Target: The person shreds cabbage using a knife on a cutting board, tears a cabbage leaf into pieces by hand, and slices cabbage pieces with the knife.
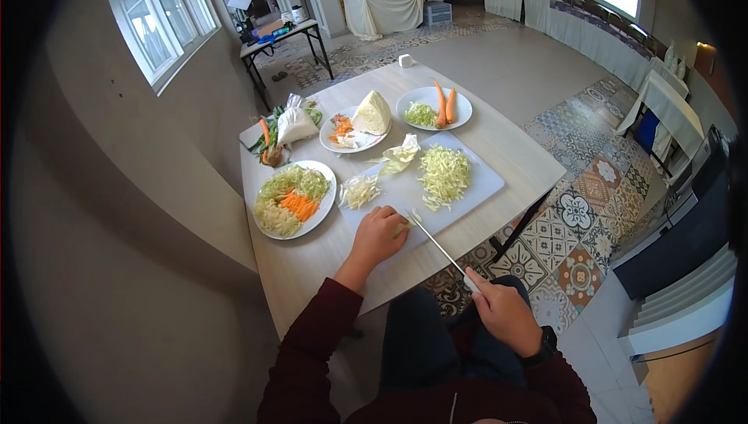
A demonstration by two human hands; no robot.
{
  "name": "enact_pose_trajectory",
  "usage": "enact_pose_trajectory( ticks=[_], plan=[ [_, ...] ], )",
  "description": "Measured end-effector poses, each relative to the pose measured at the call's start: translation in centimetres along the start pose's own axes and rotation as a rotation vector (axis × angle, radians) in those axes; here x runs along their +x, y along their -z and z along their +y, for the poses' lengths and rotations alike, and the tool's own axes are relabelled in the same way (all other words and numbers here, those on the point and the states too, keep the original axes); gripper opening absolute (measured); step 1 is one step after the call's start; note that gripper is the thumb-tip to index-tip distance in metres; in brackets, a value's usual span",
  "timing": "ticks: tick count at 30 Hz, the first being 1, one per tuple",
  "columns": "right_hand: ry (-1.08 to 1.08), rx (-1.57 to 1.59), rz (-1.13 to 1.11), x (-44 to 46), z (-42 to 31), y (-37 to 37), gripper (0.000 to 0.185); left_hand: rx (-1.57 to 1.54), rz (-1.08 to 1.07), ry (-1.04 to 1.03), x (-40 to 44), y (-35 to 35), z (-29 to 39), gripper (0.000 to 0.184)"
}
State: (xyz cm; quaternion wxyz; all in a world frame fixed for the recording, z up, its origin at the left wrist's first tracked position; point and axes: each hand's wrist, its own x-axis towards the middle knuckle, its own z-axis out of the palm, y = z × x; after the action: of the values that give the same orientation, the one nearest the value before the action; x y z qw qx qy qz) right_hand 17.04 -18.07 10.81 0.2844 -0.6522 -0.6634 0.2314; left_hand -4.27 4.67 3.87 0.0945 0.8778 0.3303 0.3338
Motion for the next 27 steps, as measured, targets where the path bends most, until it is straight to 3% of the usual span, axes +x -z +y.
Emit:
enact_pose_trajectory(
  ticks=[10,27],
  plan=[
    [0.024,0.012,0.065,-0.3,0.1,0.3,0.043,0.010,0.009,0.012,0.0,0.0,0.1,0.012],
    [-0.013,0.040,-0.025,-1.3,0.5,0.4,0.044,-0.014,-0.007,0.051,-0.1,-0.4,-0.1,0.013]
  ],
)
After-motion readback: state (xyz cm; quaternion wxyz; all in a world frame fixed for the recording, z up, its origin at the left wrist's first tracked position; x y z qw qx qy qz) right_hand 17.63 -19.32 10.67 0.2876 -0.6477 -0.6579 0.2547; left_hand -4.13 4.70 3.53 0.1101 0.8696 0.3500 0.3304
